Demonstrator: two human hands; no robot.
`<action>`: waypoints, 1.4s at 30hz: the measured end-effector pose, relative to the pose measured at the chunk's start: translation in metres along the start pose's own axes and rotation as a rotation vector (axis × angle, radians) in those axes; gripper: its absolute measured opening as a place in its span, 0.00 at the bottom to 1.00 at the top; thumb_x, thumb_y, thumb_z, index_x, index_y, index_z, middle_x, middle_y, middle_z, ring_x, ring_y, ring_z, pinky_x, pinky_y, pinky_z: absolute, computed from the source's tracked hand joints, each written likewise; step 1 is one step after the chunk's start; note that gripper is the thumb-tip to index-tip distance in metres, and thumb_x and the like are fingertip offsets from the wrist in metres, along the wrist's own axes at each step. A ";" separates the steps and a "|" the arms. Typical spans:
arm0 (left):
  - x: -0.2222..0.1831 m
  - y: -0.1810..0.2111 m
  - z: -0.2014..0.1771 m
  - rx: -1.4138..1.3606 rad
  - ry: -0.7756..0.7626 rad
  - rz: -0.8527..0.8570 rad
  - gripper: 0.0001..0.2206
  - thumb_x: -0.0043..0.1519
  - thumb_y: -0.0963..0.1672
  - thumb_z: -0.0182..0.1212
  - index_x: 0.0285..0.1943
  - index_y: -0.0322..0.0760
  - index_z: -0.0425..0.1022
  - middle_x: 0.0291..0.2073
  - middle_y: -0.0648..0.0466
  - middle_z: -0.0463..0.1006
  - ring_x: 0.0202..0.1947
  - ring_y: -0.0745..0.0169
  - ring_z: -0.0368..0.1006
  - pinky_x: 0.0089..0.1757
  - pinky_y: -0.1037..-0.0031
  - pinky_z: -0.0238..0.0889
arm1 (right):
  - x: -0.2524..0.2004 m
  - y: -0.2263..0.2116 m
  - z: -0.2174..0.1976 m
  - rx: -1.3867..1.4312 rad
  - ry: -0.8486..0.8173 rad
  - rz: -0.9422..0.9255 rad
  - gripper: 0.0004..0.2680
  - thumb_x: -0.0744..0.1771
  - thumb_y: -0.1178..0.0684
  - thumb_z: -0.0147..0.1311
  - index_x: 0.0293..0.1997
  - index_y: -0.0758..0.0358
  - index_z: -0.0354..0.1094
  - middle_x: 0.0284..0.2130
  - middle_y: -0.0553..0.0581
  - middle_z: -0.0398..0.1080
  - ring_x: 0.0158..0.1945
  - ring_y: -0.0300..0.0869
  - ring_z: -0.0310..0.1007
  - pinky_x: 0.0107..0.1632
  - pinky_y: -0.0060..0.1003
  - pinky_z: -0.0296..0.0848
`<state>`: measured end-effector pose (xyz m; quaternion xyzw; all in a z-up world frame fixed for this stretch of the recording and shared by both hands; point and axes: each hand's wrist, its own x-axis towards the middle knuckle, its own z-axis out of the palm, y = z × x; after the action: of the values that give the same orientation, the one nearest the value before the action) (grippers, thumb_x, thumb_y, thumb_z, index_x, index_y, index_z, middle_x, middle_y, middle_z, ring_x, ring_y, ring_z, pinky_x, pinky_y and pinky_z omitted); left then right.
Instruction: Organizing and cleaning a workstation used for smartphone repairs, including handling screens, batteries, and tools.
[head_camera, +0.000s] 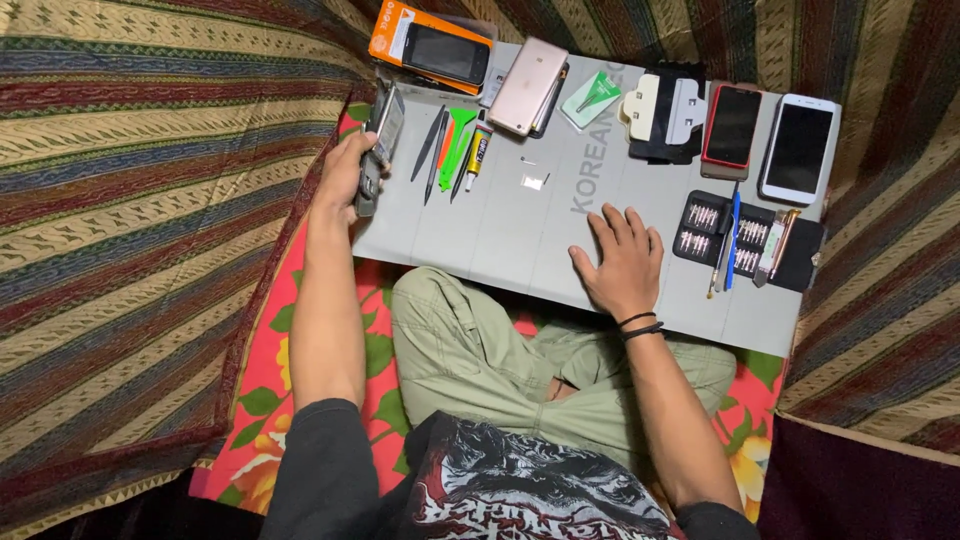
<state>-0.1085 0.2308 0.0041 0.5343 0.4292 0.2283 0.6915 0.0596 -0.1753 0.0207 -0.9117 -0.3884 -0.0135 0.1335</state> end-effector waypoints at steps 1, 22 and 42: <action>-0.002 0.003 0.002 -0.001 -0.001 0.001 0.20 0.59 0.50 0.67 0.58 0.40 0.78 0.35 0.48 0.72 0.32 0.56 0.79 0.30 0.73 0.77 | 0.001 0.000 0.000 0.000 0.001 0.000 0.21 0.70 0.30 0.44 0.68 0.45 0.62 0.69 0.49 0.59 0.75 0.48 0.49 0.72 0.56 0.42; -0.020 -0.054 0.026 1.120 0.555 0.863 0.34 0.44 0.53 0.73 0.61 0.41 0.75 0.45 0.44 0.79 0.43 0.38 0.75 0.46 0.50 0.67 | 0.001 -0.001 -0.002 -0.001 -0.001 -0.002 0.21 0.70 0.30 0.44 0.68 0.46 0.63 0.68 0.50 0.60 0.75 0.49 0.50 0.72 0.57 0.43; -0.052 -0.048 0.054 1.099 0.403 0.637 0.37 0.52 0.55 0.74 0.70 0.43 0.67 0.61 0.46 0.69 0.54 0.39 0.68 0.48 0.50 0.67 | 0.000 -0.002 -0.002 -0.011 -0.013 0.002 0.21 0.70 0.30 0.43 0.68 0.47 0.63 0.69 0.51 0.60 0.74 0.50 0.50 0.72 0.57 0.43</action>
<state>-0.0974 0.1455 -0.0197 0.8566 0.4253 0.2648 0.1233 0.0585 -0.1748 0.0231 -0.9128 -0.3883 -0.0097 0.1261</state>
